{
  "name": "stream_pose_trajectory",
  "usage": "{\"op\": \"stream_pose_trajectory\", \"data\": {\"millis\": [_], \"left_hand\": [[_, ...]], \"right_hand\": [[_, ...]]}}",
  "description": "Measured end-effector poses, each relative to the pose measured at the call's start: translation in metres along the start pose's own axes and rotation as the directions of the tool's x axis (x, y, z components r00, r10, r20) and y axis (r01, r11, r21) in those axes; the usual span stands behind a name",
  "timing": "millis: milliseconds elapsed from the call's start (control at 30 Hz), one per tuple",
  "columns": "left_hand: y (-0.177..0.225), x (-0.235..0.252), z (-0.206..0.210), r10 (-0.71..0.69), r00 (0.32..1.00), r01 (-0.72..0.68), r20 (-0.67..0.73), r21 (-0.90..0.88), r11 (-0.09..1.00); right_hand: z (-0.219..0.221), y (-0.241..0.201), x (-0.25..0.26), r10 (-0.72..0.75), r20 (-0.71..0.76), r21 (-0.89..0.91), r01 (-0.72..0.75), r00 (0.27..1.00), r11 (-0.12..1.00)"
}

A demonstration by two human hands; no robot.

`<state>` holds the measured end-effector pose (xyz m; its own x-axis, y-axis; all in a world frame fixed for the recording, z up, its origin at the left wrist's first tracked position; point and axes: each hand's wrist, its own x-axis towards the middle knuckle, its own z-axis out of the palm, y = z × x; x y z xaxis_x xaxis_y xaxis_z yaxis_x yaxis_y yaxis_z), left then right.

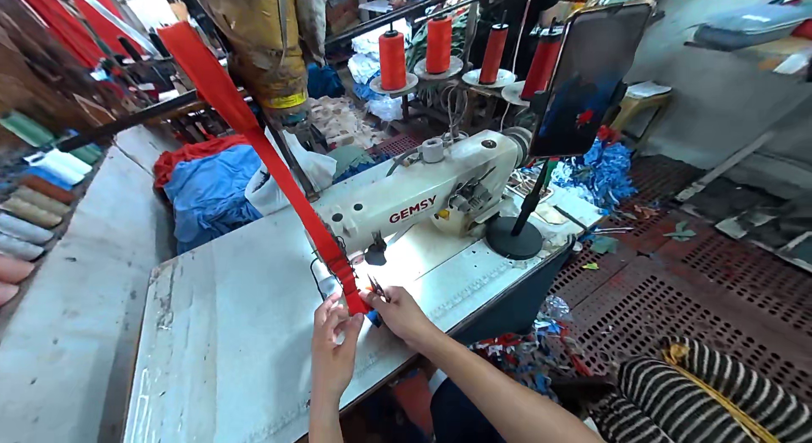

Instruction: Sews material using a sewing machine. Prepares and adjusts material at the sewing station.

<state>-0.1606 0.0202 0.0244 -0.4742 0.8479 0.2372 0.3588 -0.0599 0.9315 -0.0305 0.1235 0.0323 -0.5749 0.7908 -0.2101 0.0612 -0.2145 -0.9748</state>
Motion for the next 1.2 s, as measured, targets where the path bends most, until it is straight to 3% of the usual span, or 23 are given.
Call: {"op": "stream_pose_trajectory", "data": {"millis": [100,300,433,733,933,1100,1200], "left_hand": [[-0.014,0.007,0.004,-0.111,0.993,0.117,0.041,-0.176,0.977],[-0.024,0.007,0.003,-0.098,0.966,0.175,0.239,-0.326,0.929],[-0.021,-0.015,0.001,-0.113,0.955,0.218,0.274,-0.392,0.894],[-0.019,-0.033,0.000,-0.085,0.961,0.218,0.263,-0.535,0.816],[-0.019,-0.033,0.002,-0.084,0.967,0.199,0.241,-0.503,0.841],[-0.016,-0.033,0.006,-0.139,0.977,0.196,0.162,-0.417,0.888],[-0.012,-0.024,-0.001,-0.197,0.980,0.188,-0.031,-0.184,0.965]], "right_hand": [[-0.005,0.000,0.004,-0.133,-0.040,-0.207,0.122,0.990,0.971],[-0.010,0.006,0.007,-0.172,0.028,-0.209,0.174,0.985,0.962],[-0.010,0.013,0.007,-0.303,0.131,-0.211,0.325,0.944,0.922],[-0.017,-0.003,0.002,0.031,0.183,-0.192,0.005,0.983,0.981],[-0.012,-0.005,0.008,0.042,0.110,-0.208,-0.018,0.993,0.978],[-0.014,0.000,0.012,-0.028,0.072,-0.234,0.044,0.997,0.971],[-0.044,0.000,0.007,-0.164,-0.039,-0.534,0.118,0.986,0.837]]}}
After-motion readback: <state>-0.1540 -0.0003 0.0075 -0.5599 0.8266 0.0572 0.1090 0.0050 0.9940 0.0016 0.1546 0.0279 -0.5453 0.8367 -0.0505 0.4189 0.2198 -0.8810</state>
